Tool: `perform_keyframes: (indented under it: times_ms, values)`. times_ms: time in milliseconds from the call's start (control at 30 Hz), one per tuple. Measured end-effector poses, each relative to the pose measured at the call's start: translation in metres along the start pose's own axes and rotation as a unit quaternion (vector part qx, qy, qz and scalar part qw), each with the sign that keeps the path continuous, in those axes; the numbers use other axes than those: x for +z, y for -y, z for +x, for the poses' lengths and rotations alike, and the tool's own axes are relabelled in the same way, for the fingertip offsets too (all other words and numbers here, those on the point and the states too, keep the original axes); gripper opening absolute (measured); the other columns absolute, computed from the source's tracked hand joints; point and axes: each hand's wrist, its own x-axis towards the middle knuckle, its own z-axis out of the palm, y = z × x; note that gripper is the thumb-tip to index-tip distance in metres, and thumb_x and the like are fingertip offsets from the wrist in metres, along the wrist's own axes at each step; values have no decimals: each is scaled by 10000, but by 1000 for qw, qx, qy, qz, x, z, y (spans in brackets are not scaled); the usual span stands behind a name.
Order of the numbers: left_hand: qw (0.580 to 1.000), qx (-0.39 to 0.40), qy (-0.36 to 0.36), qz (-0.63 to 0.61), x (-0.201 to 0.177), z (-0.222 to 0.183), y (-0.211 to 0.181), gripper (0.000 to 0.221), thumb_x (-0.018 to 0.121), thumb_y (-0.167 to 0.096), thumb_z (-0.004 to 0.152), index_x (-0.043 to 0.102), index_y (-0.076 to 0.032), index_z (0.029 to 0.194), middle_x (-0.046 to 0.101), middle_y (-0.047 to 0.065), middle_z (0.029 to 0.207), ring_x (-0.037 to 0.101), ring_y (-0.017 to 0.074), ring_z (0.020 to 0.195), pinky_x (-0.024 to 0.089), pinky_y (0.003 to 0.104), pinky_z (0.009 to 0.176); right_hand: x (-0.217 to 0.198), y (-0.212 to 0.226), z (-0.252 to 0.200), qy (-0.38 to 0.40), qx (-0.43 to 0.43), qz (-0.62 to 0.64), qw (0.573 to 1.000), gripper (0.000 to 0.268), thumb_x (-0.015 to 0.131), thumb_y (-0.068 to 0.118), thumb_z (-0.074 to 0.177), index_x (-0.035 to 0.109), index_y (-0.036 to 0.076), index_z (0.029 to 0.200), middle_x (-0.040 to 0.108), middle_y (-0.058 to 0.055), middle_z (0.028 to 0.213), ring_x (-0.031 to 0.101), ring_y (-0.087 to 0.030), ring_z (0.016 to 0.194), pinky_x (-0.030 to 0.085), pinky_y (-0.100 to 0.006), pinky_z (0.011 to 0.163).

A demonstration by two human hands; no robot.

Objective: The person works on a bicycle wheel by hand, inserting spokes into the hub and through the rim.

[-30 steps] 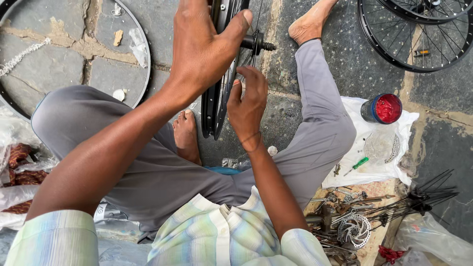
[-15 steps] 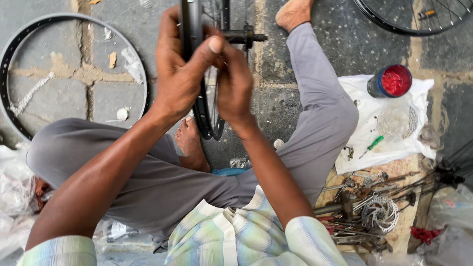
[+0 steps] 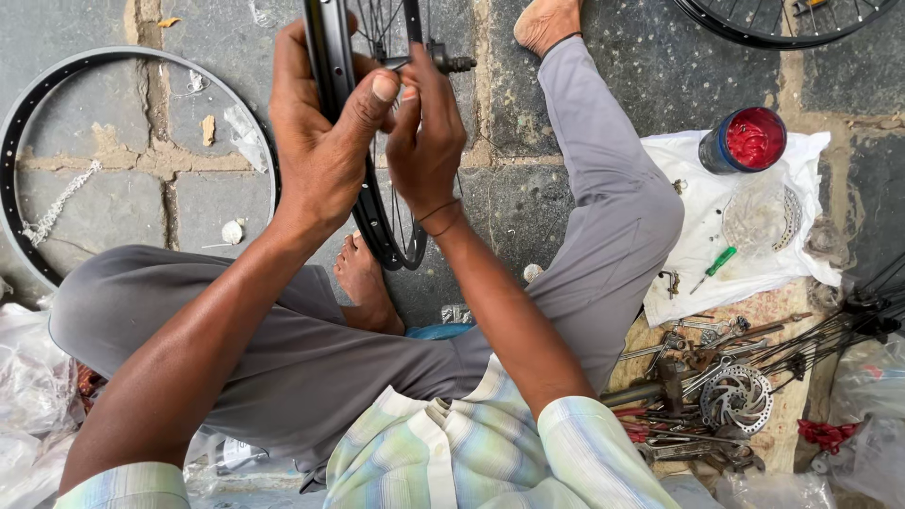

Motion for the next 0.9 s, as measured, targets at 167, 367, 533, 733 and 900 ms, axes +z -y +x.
perform_keyframes:
  times_ms: [167, 367, 533, 733, 900]
  values:
    - [996, -65, -53, 11, 0, 0, -2, 506, 813, -253, 1083, 461, -27, 1367, 629, 25, 898, 620, 60, 717, 533, 221, 628, 23, -60, -30, 213, 250, -177, 928, 243, 553, 92, 931, 658, 5, 1132, 739, -158, 866, 756, -294, 773, 583, -429, 704]
    - [999, -26, -43, 15, -1, 1, -2, 524, 851, -181, 1076, 465, -20, 1391, 600, 8, 944, 586, 47, 776, 498, 204, 674, 29, -95, -28, 158, 192, -334, 909, 296, 590, 292, 1009, 666, 26, 903, 726, -184, 829, 727, -359, 721, 570, -484, 635]
    - [999, -17, -37, -10, -2, 4, 2, 508, 836, -175, 1113, 459, -15, 1414, 633, 27, 1097, 643, 48, 934, 559, 219, 825, 22, -96, -25, 151, 182, -321, 917, 296, 515, 247, 1051, 681, 61, 890, 739, -158, 814, 731, -322, 676, 574, -459, 610]
    - [998, -23, -49, -10, 2, 6, 2, 522, 835, -186, 1075, 470, -8, 1403, 634, 22, 1040, 606, 44, 814, 519, 213, 719, 24, -111, -33, 114, 116, -330, 930, 275, 547, 247, 1027, 671, 56, 873, 720, -126, 759, 707, -257, 601, 556, -398, 524]
    - [999, -15, -47, 4, 4, 11, 1, 585, 821, -244, 1080, 432, -12, 1450, 661, 34, 1024, 669, 58, 822, 578, 217, 718, 20, -126, -40, 140, 123, -313, 932, 291, 516, 219, 1061, 677, 73, 866, 677, -62, 685, 612, -175, 486, 503, -326, 440]
